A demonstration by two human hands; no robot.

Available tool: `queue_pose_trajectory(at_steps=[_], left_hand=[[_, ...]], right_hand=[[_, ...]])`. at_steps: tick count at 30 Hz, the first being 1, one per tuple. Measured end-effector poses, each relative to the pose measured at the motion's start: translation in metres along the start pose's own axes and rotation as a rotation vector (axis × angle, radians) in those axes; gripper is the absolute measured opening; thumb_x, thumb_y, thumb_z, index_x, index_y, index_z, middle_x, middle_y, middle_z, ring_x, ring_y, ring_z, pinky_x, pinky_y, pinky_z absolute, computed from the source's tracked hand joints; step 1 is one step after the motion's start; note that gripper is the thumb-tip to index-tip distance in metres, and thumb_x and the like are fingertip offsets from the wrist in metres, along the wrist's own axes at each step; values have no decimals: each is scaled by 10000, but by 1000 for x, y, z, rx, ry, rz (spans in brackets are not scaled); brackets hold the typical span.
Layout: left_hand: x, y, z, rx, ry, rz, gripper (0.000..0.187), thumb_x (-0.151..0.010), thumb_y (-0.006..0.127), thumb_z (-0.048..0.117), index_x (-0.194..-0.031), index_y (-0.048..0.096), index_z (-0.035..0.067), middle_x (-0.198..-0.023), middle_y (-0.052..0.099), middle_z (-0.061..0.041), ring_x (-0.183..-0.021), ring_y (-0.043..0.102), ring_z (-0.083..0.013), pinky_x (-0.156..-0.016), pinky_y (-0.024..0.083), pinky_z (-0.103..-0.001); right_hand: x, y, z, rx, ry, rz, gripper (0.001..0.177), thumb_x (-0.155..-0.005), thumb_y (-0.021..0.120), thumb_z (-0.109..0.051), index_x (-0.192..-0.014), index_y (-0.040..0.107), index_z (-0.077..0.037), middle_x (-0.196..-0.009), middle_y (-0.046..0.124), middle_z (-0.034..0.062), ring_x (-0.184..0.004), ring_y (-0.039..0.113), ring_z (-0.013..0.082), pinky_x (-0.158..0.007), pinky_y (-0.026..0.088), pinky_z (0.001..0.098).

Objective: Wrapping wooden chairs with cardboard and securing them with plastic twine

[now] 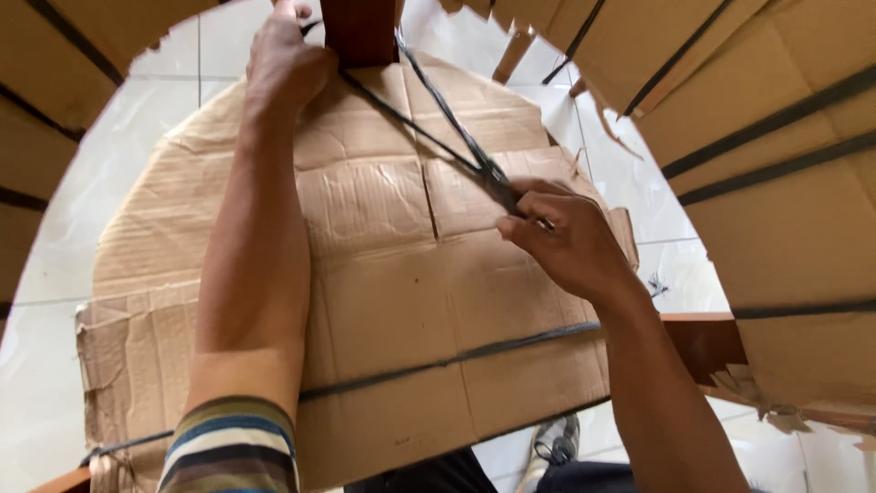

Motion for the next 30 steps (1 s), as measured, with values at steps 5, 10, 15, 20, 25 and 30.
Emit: queue_pose_trajectory(at_steps=[5, 10, 15, 20, 25, 30], left_hand=[[10, -6, 12, 113, -23, 5, 591, -766, 623, 27, -1348, 616, 134, -1227, 703, -75, -1065, 690, -243, -882, 554, -355], [-24, -6, -23, 322, 40, 14, 535, -759, 568, -65, -1278, 645, 40, -1176, 732, -109, -936, 750, -149, -752, 670, -164], [-34, -22, -48, 250, 223, 249, 138, -781, 679, 35, -721, 717, 152, -652, 610, 50, -524, 506, -94, -474, 448, -261], [-38, -11, -52, 262, 111, 222, 159, -845, 663, 91, -715, 636, 180, -675, 594, 61, -560, 514, -59, -534, 471, -247], [-18, 5, -19, 206, 175, -73, 190, -992, 697, 226, -1126, 768, 112, -1010, 791, -31, -730, 715, -73, -595, 611, -196], [-31, 21, -36, 122, 156, -63, 142, -977, 663, 236, -1070, 763, 199, -921, 756, 64, -678, 660, -84, -580, 535, -280]], right_hand=[[10, -4, 40, -139, 332, 106, 201, -993, 629, -209, -899, 717, -54, -804, 639, 25, -678, 532, 120, -600, 418, 259], [22, -3, 47, 78, 560, 34, 383, -1024, 598, -379, -816, 735, -87, -689, 638, 35, -626, 569, 150, -626, 445, 306], [37, 6, -6, -187, -183, 88, 257, -1016, 606, -241, -849, 634, -47, -1196, 707, 208, -1322, 564, 401, -1109, 395, 542], [46, 46, -24, -95, -224, 92, 267, -1010, 519, -208, -1006, 720, -33, -1031, 725, 95, -1048, 525, 247, -864, 480, 411], [59, 52, -15, -627, -42, 157, 175, -1016, 560, -171, -904, 600, -42, -668, 640, 47, -495, 492, 72, -466, 466, 235], [118, 48, -36, -143, 59, 74, 338, -1017, 473, -210, -1166, 747, -81, -513, 361, -97, -419, 293, 62, -422, 225, 260]])
Point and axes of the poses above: each hand's wrist, its own x-axis away from the middle knuckle, its own y-axis out of the palm, z = x × y, the point moved 8 cm from there along -x, towards the middle knuckle
